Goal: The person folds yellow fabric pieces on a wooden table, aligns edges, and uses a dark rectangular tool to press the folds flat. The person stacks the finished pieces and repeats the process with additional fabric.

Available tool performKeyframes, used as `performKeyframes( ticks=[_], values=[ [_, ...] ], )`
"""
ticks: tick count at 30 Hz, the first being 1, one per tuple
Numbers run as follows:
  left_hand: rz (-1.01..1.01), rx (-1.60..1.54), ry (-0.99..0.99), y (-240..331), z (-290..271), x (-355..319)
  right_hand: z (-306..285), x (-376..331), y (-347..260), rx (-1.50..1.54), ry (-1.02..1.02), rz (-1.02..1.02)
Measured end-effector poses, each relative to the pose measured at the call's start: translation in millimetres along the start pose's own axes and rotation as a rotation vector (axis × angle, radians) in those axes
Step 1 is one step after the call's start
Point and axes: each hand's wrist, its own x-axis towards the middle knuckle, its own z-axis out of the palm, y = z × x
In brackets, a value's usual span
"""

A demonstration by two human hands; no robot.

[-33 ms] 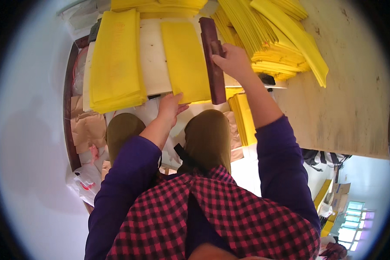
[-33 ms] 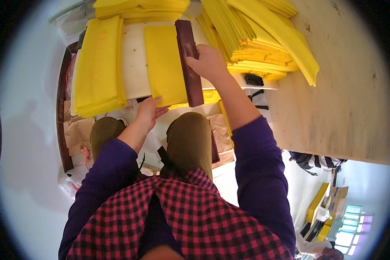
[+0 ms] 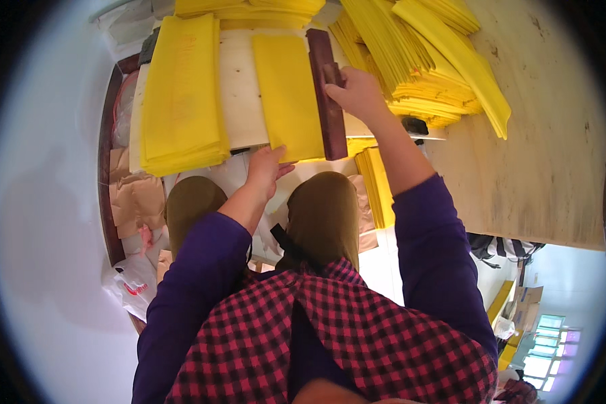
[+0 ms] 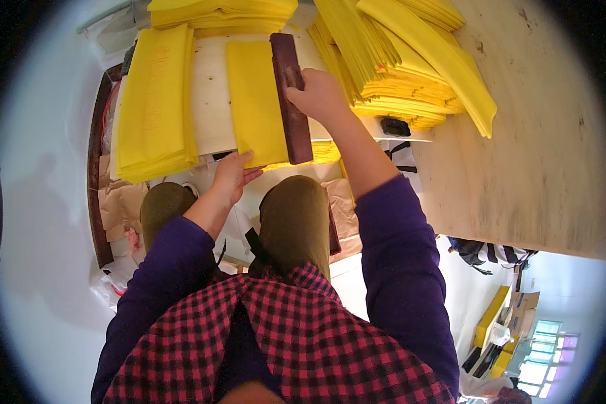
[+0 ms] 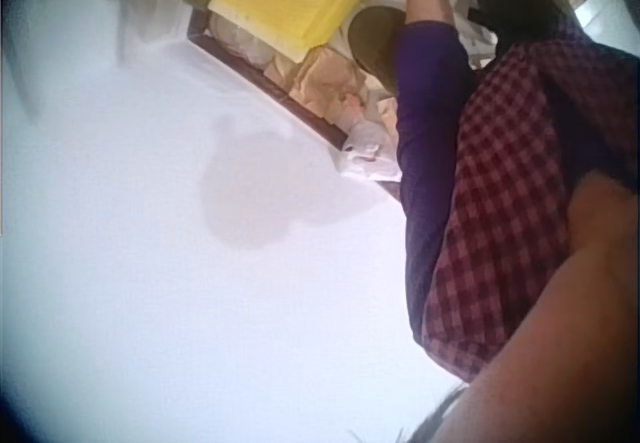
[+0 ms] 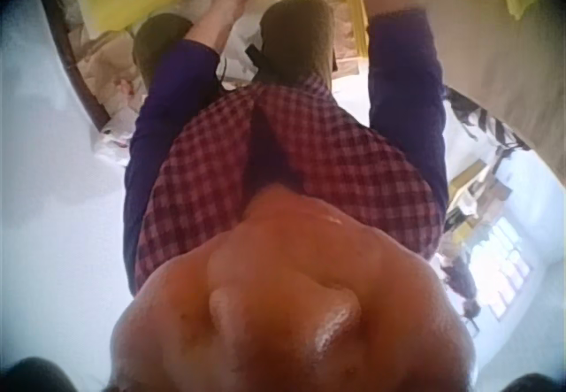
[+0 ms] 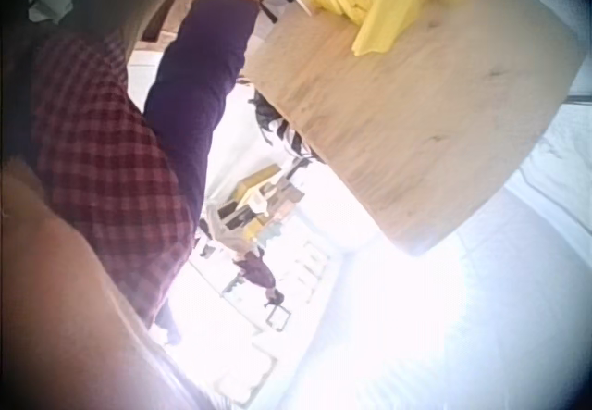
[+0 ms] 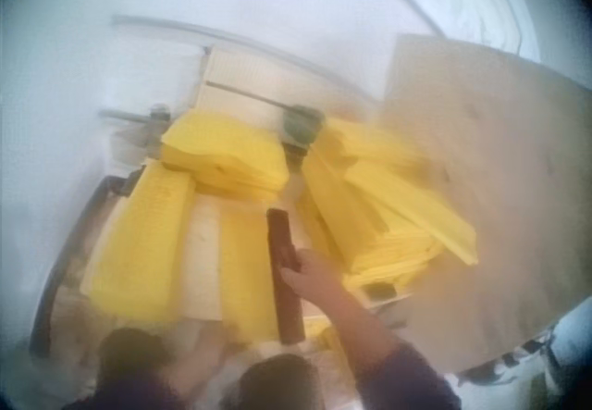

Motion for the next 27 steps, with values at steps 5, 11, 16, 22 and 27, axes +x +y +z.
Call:
performKeyframes(
  ticks=[5,11,16,22,27],
  values=[
    [0.033,0.001,-0.001,-1,-3,-1,43,35,-5,0.042,-0.181,0.082],
    [0.043,-0.011,0.028,-4,-2,0,65,52,-5,-0.038,-0.262,0.108],
    [0.042,0.021,0.027,-5,-2,2,82,56,-6,0.015,-0.274,0.134],
    [0.044,0.036,0.024,-5,-2,2,81,57,-8,-0.043,-0.297,0.143],
    [0.037,0.043,0.017,-3,0,1,81,63,-10,-0.022,-0.328,0.187]
  ],
)
